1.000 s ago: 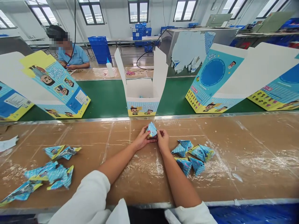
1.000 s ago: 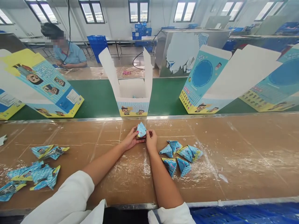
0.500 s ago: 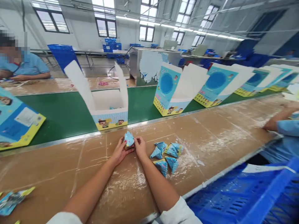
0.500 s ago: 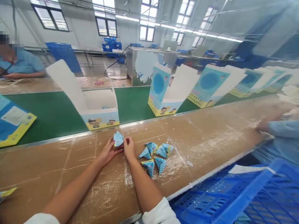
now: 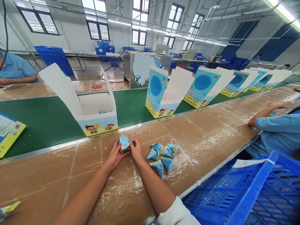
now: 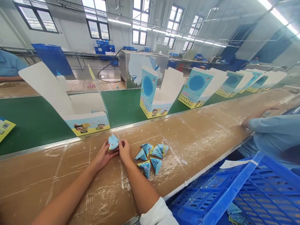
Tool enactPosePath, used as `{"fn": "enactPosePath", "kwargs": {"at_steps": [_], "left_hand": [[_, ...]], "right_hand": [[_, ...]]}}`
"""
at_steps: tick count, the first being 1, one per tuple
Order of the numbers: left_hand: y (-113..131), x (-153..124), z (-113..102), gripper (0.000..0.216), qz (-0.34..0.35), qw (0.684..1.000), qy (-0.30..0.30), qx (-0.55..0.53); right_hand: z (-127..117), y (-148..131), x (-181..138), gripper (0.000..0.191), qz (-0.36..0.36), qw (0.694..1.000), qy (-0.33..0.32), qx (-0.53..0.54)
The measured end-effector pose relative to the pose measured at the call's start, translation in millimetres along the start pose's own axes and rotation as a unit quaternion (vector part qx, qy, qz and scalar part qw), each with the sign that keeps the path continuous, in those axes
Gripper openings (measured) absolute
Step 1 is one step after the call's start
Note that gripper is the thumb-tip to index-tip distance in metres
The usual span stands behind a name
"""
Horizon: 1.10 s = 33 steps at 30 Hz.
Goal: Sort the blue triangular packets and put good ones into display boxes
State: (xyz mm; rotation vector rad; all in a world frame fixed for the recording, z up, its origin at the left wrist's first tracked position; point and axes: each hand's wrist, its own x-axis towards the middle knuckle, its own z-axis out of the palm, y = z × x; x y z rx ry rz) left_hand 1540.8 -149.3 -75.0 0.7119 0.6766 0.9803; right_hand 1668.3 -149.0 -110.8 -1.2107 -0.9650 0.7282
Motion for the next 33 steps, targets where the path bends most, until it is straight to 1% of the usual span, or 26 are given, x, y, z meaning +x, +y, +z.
{"fn": "enactPosePath", "kwargs": {"at_steps": [9,18,25,33], "left_hand": [[-1.1,-0.2,-0.9,0.045,0.002,1.000,-0.007,-0.001],[-1.1,0.3,-1.1,0.046,-0.010,1.000,-0.004,0.001],[-2.2,2.1,-4.2,0.053,-0.008,1.000,-0.014,-0.001],[-1.8,3.0,-4.4,0.053,-0.005,1.000,-0.013,-0.003]], "right_hand": [[0.4,3.4,0.8,0.022,0.012,1.000,-0.007,0.012],[1.0,5.4,1.7,0.026,0.025,0.999,-0.009,0.021],[0.8,-1.2,-0.4,0.023,0.013,1.000,-0.001,0.017],[1.1,-3.5,0.1,0.023,0.011,1.000,0.004,0.008]]}}
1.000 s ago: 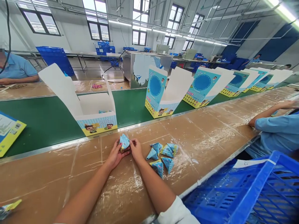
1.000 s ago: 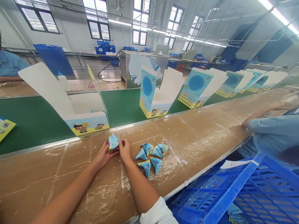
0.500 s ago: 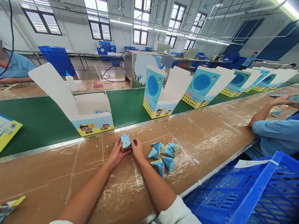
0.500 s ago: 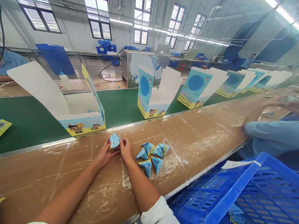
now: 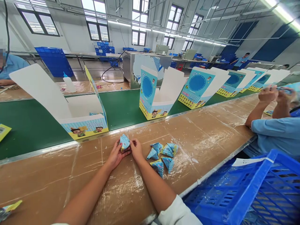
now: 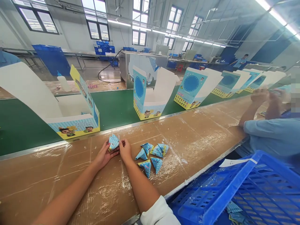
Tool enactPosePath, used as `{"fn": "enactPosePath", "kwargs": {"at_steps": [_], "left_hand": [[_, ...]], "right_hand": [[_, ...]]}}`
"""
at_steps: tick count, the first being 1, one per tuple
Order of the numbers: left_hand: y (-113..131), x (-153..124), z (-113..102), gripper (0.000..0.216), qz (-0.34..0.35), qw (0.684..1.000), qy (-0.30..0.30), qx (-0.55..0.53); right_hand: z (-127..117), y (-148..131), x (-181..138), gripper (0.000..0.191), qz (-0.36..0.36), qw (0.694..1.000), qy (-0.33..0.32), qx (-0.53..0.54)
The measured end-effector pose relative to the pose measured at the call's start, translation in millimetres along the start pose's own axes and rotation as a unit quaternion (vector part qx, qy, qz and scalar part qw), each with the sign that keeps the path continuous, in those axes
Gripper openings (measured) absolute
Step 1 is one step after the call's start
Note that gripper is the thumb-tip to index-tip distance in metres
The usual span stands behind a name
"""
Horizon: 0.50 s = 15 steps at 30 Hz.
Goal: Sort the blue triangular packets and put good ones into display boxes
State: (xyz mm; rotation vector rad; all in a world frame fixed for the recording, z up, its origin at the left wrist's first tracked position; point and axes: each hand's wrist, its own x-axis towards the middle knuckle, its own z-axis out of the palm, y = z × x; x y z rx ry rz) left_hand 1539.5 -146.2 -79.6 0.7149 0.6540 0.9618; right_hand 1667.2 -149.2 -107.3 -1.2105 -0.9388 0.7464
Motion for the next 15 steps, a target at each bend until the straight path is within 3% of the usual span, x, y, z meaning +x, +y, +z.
{"fn": "enactPosePath", "kwargs": {"at_steps": [15], "left_hand": [[1.1,-3.3,4.1,0.054,-0.003,1.000,-0.011,-0.006]], "right_hand": [[-2.2,-2.1,-0.3,0.024,-0.004,1.000,-0.005,0.000]]}}
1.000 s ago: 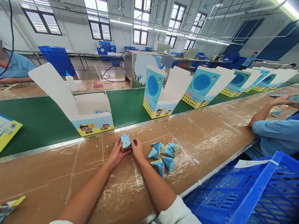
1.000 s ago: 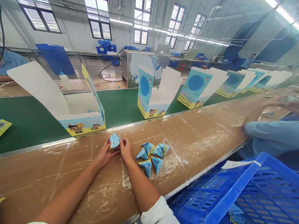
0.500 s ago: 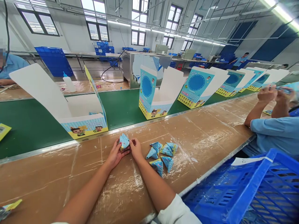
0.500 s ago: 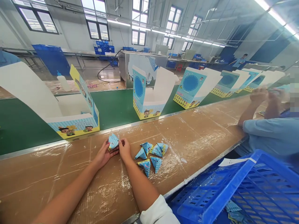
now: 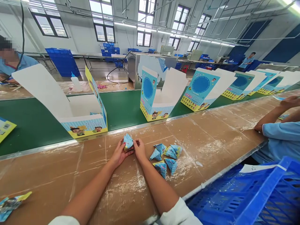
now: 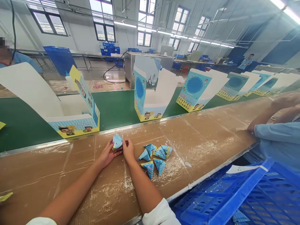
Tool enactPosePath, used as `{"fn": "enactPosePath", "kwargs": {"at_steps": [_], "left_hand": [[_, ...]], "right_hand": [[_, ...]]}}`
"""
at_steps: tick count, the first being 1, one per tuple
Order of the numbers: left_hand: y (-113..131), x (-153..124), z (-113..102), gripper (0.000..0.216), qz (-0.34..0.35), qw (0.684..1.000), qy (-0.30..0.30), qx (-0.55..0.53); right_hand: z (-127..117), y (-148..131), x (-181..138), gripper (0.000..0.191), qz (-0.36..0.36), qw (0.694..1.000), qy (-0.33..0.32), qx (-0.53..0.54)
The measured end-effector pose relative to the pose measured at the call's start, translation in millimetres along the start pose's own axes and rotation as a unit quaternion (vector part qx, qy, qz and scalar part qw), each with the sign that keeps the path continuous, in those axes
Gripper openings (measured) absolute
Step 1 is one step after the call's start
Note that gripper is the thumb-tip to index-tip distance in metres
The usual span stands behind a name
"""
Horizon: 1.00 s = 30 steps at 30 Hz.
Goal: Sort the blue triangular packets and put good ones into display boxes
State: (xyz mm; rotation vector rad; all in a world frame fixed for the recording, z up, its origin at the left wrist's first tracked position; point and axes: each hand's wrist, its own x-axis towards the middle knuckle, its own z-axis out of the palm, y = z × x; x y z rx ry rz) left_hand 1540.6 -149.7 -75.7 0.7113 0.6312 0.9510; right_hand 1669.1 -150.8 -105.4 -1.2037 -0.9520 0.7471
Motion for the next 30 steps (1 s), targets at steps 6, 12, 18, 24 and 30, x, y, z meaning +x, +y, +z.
{"fn": "enactPosePath", "kwargs": {"at_steps": [6,12,18,24,30], "left_hand": [[-0.2,-0.7,1.4,0.052,0.003,1.000,0.009,-0.001],[-0.4,-0.2,2.8,0.054,-0.001,1.000,0.015,-0.008],[-1.8,1.1,0.2,0.053,0.002,1.000,0.018,-0.011],[-3.4,2.2,-2.7,0.052,0.000,1.000,0.010,-0.011],[-6.1,0.7,-1.6,0.043,0.022,0.999,0.027,-0.018]], "right_hand": [[-1.1,2.3,0.4,0.025,-0.003,1.000,-0.002,-0.003],[-1.6,2.4,0.5,0.025,-0.004,1.000,-0.001,-0.003],[-1.8,0.8,-0.3,0.027,-0.006,1.000,-0.004,0.002],[-2.7,2.3,0.7,0.029,0.000,1.000,-0.005,0.005],[-4.4,1.9,0.7,0.033,0.014,1.000,-0.023,0.001]]}}
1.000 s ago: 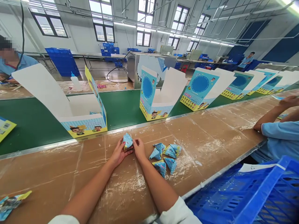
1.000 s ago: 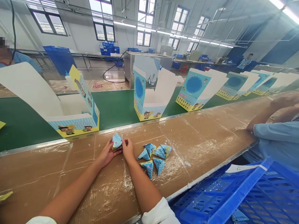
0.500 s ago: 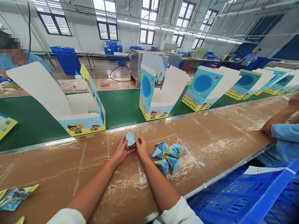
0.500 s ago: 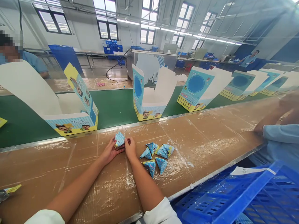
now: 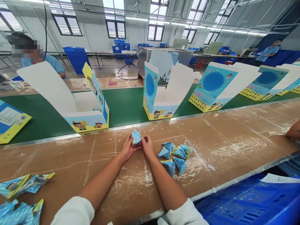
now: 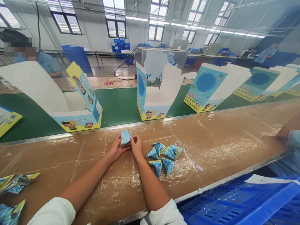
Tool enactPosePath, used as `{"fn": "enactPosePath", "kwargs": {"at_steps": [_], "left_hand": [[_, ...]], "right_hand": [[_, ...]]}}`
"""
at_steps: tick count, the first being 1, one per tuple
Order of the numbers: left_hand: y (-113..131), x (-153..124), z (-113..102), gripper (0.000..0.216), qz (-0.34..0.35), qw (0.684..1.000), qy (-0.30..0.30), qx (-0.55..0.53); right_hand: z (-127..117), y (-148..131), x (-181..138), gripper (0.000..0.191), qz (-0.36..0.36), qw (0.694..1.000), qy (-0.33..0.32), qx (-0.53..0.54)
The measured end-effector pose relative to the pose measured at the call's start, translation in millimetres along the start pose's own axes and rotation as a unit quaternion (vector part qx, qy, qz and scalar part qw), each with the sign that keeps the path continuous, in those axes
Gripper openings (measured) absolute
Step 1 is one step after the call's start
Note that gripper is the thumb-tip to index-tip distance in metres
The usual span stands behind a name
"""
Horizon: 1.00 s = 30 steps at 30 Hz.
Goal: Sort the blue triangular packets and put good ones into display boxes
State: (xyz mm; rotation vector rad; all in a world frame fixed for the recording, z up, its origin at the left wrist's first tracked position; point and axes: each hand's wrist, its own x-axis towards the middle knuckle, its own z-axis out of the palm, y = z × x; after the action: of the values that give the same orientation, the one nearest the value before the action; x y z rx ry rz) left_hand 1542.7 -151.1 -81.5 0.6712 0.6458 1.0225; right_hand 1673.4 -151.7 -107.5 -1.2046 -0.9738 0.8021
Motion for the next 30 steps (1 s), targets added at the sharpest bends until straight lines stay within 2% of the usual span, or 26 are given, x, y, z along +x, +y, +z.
{"fn": "enactPosePath", "kwargs": {"at_steps": [7,15,22,26,30], "left_hand": [[0.3,-0.5,2.3,0.039,0.008,1.000,0.016,-0.011],[-1.4,0.6,5.0,0.033,-0.010,0.999,0.006,-0.031],[-3.0,5.4,1.9,0.045,-0.026,0.999,-0.006,-0.037],[-7.2,9.1,1.6,0.044,-0.032,0.999,-0.009,-0.038],[-11.2,12.2,3.1,0.041,-0.035,0.999,-0.008,-0.040]], "right_hand": [[-3.0,-2.1,-3.3,0.039,0.006,0.998,-0.053,-0.011],[-2.6,-15.1,-6.7,0.042,0.011,0.999,-0.045,0.028],[-13.6,-36.3,-8.9,0.049,0.015,0.994,0.017,0.105],[-23.0,-49.3,-9.4,0.050,0.007,0.989,0.063,0.133],[-34.1,-70.1,6.7,0.049,-0.028,0.979,0.129,0.155]]}}
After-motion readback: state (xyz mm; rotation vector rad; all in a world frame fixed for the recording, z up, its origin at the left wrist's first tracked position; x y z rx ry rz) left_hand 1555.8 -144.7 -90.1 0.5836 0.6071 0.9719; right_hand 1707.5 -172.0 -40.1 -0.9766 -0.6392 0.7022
